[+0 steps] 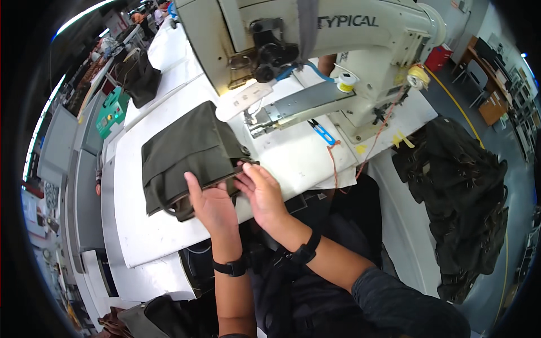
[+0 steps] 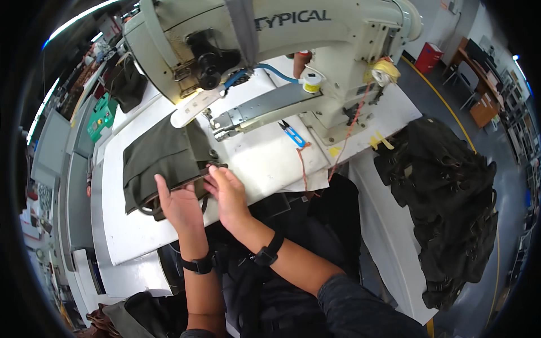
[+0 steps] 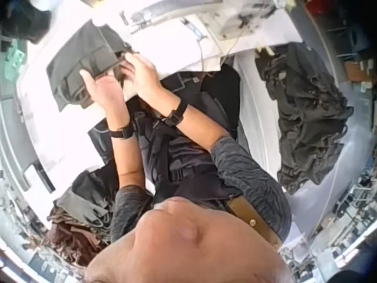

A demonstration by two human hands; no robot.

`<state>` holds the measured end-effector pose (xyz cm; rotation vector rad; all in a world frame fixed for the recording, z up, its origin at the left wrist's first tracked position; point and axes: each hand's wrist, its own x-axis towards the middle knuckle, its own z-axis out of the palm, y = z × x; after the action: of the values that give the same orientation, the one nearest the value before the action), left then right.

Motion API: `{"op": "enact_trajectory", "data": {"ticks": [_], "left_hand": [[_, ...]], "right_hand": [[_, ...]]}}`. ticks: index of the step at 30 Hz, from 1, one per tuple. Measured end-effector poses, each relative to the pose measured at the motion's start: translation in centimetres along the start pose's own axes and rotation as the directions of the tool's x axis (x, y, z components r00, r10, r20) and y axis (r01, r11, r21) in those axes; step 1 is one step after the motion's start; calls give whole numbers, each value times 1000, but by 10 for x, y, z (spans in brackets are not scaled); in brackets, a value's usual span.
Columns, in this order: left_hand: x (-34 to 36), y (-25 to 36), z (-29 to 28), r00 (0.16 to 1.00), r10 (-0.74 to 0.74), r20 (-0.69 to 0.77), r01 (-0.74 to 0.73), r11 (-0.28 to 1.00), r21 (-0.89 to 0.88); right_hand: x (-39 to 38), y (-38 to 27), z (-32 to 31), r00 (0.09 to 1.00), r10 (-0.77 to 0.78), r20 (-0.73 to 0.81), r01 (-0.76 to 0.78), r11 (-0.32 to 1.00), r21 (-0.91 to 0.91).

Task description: The person operates an industrial sewing machine to stitch a zipper onto a dark green fabric bag. They guide the bag under the needle, align the zipper, and sew along the edge. The person uses scissors to cut the thread and repeats the process on a second bag.

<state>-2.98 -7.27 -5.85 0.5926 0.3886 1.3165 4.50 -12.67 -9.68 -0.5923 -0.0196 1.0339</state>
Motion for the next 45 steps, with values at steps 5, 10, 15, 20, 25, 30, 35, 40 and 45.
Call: {"op": "enact_trajectory", "data": {"ticks": [5,10,15,20,25,30,35,40,45], "left_hand": [[24,-5,-7,976,-213,-54,209,975,-68],[50,-6,27,983,-183,-22,181,981,-72],[102,-27,50,979,-197,-54,194,979,-62],[125,-55,57,952,-167,256,168,986,19],[107,-63,96,992,-123,31,123,992,-5],[105,-67,86,961,-104,255,114,993,-26],[106,-73,86,969,-68,238,60,997,40],[97,-72,84,965,-3,262,-4,1000,25],[97,-63,98,976,37,216,-42,999,19]], "right_hand": [[13,-20,1,999,31,26,-30,999,-45],[18,-50,-16,972,85,219,46,845,-532],[38,-124,-5,412,-523,746,797,-190,-573],[76,-166,25,240,-292,926,632,-677,-377],[107,-176,19,455,-160,876,726,-503,-469],[106,-189,33,731,-55,680,602,-415,-682],[133,-195,24,821,25,571,532,-399,-747],[124,-202,41,875,65,480,480,-251,-840],[125,-204,45,842,160,516,537,-347,-769]]}}
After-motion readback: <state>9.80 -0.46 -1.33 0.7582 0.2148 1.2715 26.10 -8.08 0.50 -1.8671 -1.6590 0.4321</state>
